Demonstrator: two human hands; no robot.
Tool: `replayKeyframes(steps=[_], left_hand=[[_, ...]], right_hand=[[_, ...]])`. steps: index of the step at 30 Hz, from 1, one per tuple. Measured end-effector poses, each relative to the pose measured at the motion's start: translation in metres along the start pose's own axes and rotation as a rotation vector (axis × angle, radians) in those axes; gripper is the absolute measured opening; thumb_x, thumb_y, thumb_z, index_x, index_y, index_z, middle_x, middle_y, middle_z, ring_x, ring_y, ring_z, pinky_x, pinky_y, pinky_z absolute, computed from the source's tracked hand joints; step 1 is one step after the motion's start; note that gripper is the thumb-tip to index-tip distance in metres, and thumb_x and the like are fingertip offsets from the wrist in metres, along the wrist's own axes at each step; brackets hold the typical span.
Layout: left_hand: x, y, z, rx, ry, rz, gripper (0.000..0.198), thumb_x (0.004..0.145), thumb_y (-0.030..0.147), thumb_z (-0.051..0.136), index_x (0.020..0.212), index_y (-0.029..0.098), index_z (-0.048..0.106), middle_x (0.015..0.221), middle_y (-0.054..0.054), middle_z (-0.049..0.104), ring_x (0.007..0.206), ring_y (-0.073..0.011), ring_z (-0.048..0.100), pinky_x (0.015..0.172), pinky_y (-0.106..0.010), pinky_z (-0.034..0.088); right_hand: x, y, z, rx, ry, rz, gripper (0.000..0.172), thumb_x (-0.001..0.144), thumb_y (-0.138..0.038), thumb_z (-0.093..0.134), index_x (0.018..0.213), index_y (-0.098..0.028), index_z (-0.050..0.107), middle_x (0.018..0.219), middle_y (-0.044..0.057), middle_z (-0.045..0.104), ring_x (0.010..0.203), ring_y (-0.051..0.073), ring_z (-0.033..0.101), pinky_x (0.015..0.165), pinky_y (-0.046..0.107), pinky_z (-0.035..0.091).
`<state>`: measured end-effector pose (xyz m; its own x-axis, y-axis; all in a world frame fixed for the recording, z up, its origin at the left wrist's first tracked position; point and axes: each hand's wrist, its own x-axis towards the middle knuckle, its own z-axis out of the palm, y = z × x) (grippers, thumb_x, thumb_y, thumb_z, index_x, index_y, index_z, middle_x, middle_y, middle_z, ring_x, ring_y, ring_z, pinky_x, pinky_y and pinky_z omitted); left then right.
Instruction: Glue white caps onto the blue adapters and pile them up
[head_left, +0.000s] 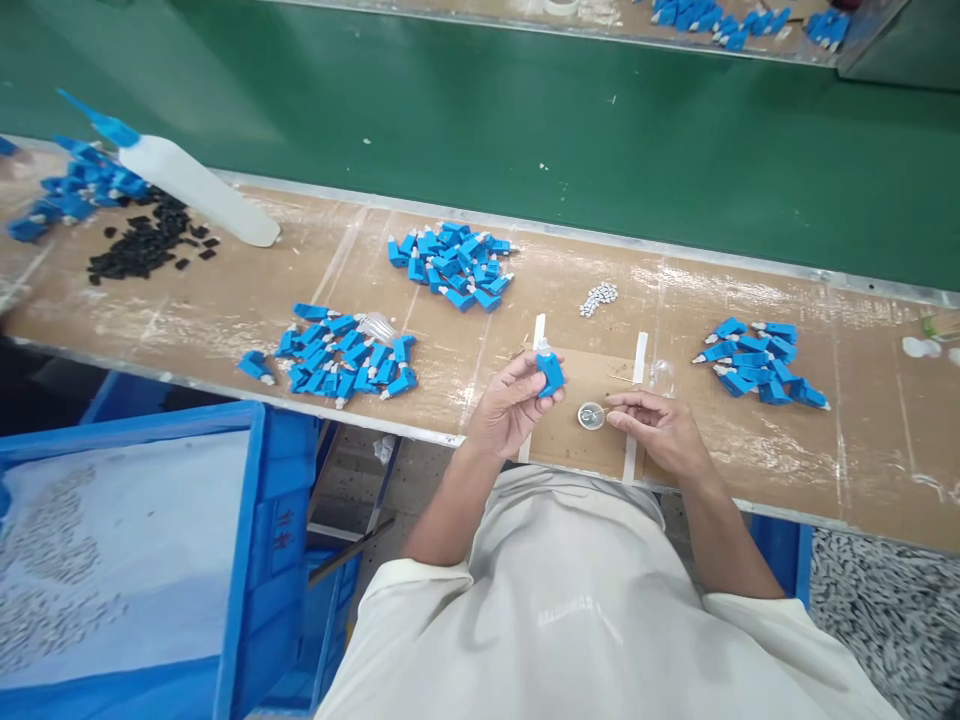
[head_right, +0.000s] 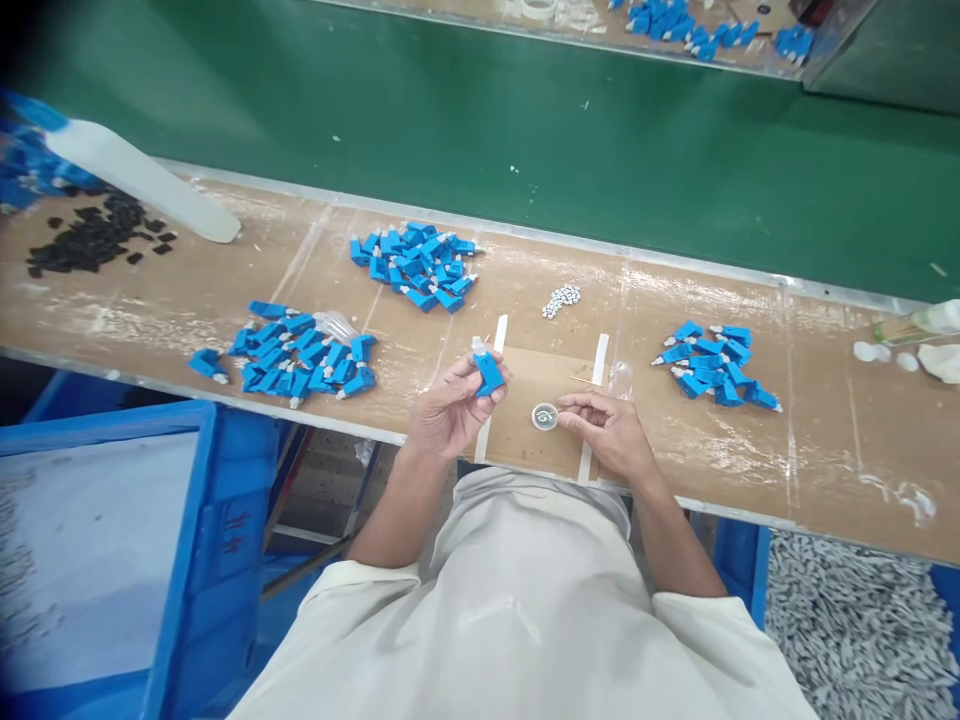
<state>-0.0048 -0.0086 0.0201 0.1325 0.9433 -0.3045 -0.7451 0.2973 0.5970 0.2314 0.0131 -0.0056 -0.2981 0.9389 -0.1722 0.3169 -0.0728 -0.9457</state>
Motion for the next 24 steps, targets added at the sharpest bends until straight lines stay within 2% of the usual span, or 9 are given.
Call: replayKeyframes(steps=[5,9,13,18,21,24], left_hand=[[0.001,-0.005,-0.005,-0.018,0.021,-0.010,0.032,0.070,0.021,0.086,0.098,0.013,0.073,0.085,-0.006,0.071,0.069,-0.0089,0.064,0.056,-0.014,0.050],[0.003,-0.005,-0.010,-0.060,0.049,-0.017,0.031,0.072,0.019,0.085,0.101,0.012,0.075,0.085,-0.006,0.073,0.067,-0.0071,0.063,0.055,-0.011,0.051],[0.005,-0.006,-0.012,-0.081,0.101,-0.045,0.024,0.077,0.018,0.082,0.099,0.010,0.075,0.081,-0.006,0.072,0.064,-0.0066,0.063,0.054,-0.010,0.050],[0.006,-0.004,-0.010,-0.108,0.134,-0.068,0.012,0.083,0.014,0.075,0.094,0.009,0.075,0.076,-0.006,0.071,0.061,-0.0068,0.064,0.053,-0.011,0.050],[0.008,-0.002,-0.010,-0.134,0.144,-0.066,0.009,0.087,0.011,0.069,0.093,0.007,0.075,0.074,-0.006,0.070,0.060,-0.0068,0.064,0.053,-0.010,0.049],[0.009,-0.002,-0.009,-0.151,0.162,-0.065,0.010,0.090,0.010,0.066,0.094,0.006,0.074,0.076,-0.008,0.071,0.059,-0.0068,0.064,0.053,-0.011,0.049]], right_hand=[[0.002,0.004,0.007,-0.062,0.055,-0.102,0.032,0.080,-0.053,0.079,0.087,-0.022,0.084,0.078,0.005,0.072,0.070,0.018,0.061,0.059,0.030,0.048],[0.001,-0.002,0.013,-0.192,0.088,-0.273,0.020,0.089,-0.041,0.074,0.088,-0.023,0.083,0.076,0.003,0.068,0.063,0.015,0.056,0.054,0.028,0.044],[0.002,-0.009,0.021,-0.348,0.048,-0.475,0.014,0.094,-0.029,0.069,0.089,-0.024,0.081,0.076,0.003,0.067,0.065,0.016,0.058,0.058,0.030,0.046],[0.007,-0.011,0.020,-0.499,0.070,-0.653,0.011,0.094,-0.021,0.069,0.089,-0.023,0.078,0.078,0.004,0.068,0.072,0.019,0.062,0.066,0.034,0.050],[0.011,-0.009,0.017,-0.475,0.107,-0.690,0.010,0.092,-0.018,0.071,0.093,-0.025,0.079,0.080,0.004,0.069,0.071,0.018,0.063,0.063,0.033,0.050],[0.014,-0.005,0.016,-0.393,0.177,-0.641,0.010,0.090,-0.021,0.074,0.093,-0.028,0.081,0.079,0.002,0.066,0.066,0.017,0.061,0.055,0.032,0.047]])
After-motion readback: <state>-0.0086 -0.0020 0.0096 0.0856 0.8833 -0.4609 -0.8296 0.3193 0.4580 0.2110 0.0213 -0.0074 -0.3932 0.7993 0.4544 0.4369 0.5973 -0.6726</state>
